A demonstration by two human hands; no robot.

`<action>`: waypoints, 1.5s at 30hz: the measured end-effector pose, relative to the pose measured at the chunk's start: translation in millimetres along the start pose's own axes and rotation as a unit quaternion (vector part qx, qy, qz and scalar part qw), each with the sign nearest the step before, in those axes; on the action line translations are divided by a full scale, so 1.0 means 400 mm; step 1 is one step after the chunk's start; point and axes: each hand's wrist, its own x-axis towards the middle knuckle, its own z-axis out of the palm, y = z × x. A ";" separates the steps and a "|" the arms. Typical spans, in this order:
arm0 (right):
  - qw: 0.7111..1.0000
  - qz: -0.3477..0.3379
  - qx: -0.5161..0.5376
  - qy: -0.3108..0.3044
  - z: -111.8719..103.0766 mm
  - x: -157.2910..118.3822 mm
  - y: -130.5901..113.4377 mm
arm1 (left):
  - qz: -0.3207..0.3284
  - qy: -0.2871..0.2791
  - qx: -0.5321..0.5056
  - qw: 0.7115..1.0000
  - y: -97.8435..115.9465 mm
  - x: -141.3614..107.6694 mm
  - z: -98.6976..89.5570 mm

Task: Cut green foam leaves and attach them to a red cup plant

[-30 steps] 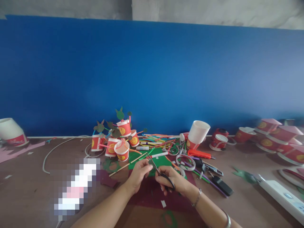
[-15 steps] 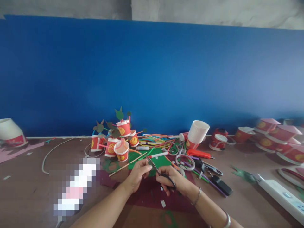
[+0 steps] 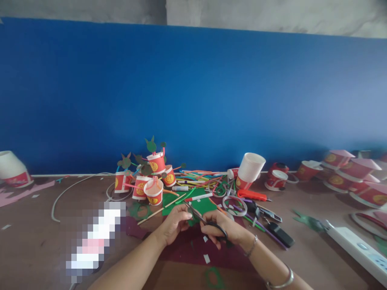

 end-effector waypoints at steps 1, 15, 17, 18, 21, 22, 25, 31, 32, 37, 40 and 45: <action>1.000 0.004 -0.001 -0.001 -0.001 -0.001 -0.002 | -0.002 0.001 -0.001 1.000 -0.001 0.000 -0.001; 0.994 -0.026 0.039 0.095 0.003 0.016 0.012 | 0.027 -0.059 0.004 0.998 -0.012 0.013 0.002; 0.991 -0.032 0.040 0.124 0.011 0.024 0.015 | 0.053 -0.055 0.044 0.996 -0.017 0.014 0.007; 0.990 -0.032 0.035 0.131 0.015 0.026 0.017 | 0.066 -0.054 0.068 0.994 -0.019 0.015 0.010; 0.989 -0.035 0.026 0.138 0.021 0.029 0.020 | 0.098 -0.055 0.128 0.985 -0.025 0.015 0.016; 0.989 -0.037 0.025 0.139 0.021 0.028 0.021 | 0.102 -0.054 0.139 0.984 -0.026 0.014 0.018; 0.990 -0.042 0.015 0.135 0.021 0.028 0.020 | 0.109 -0.049 0.149 0.982 -0.028 0.014 0.018; 0.975 -0.040 0.021 0.220 0.014 0.046 0.036 | 0.068 0.009 0.160 0.985 -0.025 0.015 0.008; 0.969 -0.036 0.016 0.244 0.013 0.050 0.042 | 0.076 0.017 0.170 0.982 -0.024 0.016 0.006; 0.958 -0.027 -0.052 0.282 0.012 0.061 0.059 | 0.133 0.065 0.248 0.957 -0.024 0.018 0.006; 0.958 -0.021 -0.010 0.285 0.008 0.058 0.052 | 0.172 0.084 0.313 0.930 -0.025 0.011 0.010; 0.953 -0.025 0.033 0.299 -0.003 0.048 0.035 | 0.272 0.097 0.474 0.832 -0.032 0.006 0.003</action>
